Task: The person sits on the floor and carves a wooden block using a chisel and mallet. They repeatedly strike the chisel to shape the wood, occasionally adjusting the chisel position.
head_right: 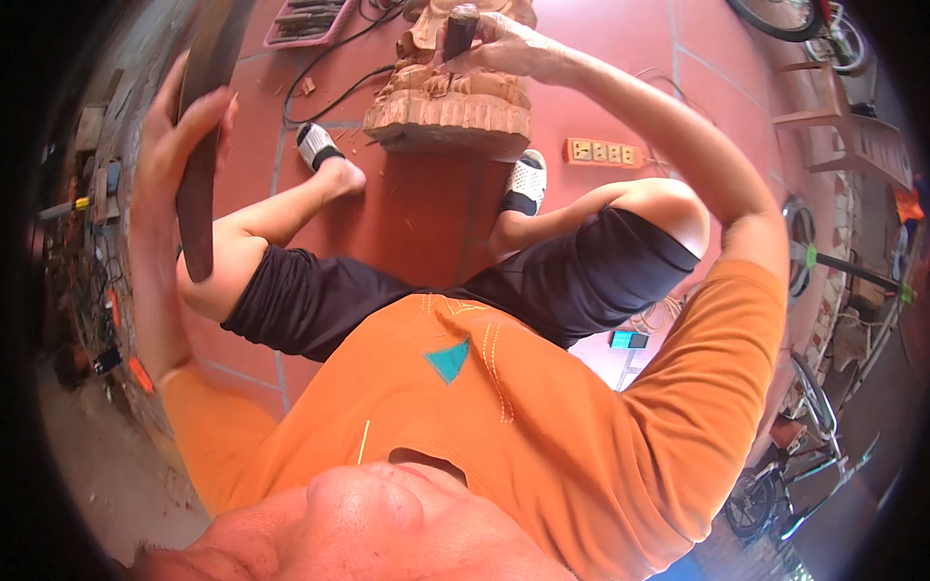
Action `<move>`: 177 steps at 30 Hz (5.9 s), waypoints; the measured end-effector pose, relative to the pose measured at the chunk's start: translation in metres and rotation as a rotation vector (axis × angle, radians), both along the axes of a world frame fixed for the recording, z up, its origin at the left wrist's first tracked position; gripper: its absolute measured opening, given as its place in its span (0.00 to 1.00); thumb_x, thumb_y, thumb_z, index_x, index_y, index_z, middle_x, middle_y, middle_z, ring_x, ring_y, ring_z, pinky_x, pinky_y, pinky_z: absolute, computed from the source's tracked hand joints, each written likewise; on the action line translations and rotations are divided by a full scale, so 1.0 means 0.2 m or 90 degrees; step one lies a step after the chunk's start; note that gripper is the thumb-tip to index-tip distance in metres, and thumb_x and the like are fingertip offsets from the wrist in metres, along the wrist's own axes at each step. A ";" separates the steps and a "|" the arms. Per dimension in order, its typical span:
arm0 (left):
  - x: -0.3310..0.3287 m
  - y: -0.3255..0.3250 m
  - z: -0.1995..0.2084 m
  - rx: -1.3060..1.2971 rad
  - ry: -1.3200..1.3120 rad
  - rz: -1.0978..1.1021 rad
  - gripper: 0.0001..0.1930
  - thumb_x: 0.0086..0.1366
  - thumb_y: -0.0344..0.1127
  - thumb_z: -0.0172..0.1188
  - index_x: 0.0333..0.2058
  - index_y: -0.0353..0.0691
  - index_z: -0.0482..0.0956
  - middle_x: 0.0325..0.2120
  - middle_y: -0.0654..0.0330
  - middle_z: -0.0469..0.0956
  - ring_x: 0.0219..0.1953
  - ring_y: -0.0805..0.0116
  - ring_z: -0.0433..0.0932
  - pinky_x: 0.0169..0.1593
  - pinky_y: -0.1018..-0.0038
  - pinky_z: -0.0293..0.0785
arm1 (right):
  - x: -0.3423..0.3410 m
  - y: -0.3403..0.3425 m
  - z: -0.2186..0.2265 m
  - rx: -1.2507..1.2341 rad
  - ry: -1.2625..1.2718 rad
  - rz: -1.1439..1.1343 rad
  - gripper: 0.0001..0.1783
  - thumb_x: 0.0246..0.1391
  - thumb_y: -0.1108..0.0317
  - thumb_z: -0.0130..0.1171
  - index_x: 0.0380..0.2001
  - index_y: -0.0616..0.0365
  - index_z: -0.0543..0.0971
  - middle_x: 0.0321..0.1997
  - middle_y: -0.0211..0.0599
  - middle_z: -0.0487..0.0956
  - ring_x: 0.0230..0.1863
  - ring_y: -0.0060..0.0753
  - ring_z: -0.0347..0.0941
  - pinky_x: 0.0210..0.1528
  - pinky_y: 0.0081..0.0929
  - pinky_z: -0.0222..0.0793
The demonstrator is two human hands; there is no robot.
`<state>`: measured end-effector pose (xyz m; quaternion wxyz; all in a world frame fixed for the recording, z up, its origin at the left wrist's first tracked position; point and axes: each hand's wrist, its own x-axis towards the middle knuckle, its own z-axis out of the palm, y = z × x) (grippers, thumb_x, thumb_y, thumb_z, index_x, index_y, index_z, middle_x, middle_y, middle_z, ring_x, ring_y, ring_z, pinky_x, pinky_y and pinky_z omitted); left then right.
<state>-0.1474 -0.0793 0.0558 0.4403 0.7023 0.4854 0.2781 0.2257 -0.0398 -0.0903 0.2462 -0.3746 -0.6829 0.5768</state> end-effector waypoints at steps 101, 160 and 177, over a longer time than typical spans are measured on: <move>0.57 0.48 -0.42 0.168 0.368 -0.554 0.30 0.62 0.47 0.67 0.58 0.40 0.69 0.34 0.40 0.81 0.37 0.40 0.82 0.39 0.53 0.75 | -0.60 -0.24 -0.68 0.160 0.126 -0.668 0.24 0.59 0.69 0.72 0.54 0.67 0.74 0.46 0.38 0.82 0.47 0.29 0.78 0.49 0.29 0.77; 0.43 0.44 -0.33 0.205 0.403 -0.461 0.34 0.62 0.45 0.67 0.63 0.35 0.67 0.29 0.37 0.81 0.33 0.40 0.83 0.37 0.52 0.76 | -0.64 -0.29 -0.77 0.064 0.362 -0.717 0.15 0.58 0.78 0.69 0.46 0.60 0.76 0.43 0.30 0.79 0.43 0.22 0.76 0.45 0.24 0.74; 0.40 0.44 -0.32 0.270 0.375 -0.449 0.34 0.61 0.45 0.67 0.62 0.36 0.67 0.34 0.36 0.82 0.37 0.39 0.83 0.41 0.50 0.78 | -0.63 -0.25 -0.76 0.150 0.334 -0.744 0.13 0.60 0.75 0.69 0.46 0.59 0.76 0.42 0.30 0.81 0.41 0.22 0.77 0.45 0.23 0.75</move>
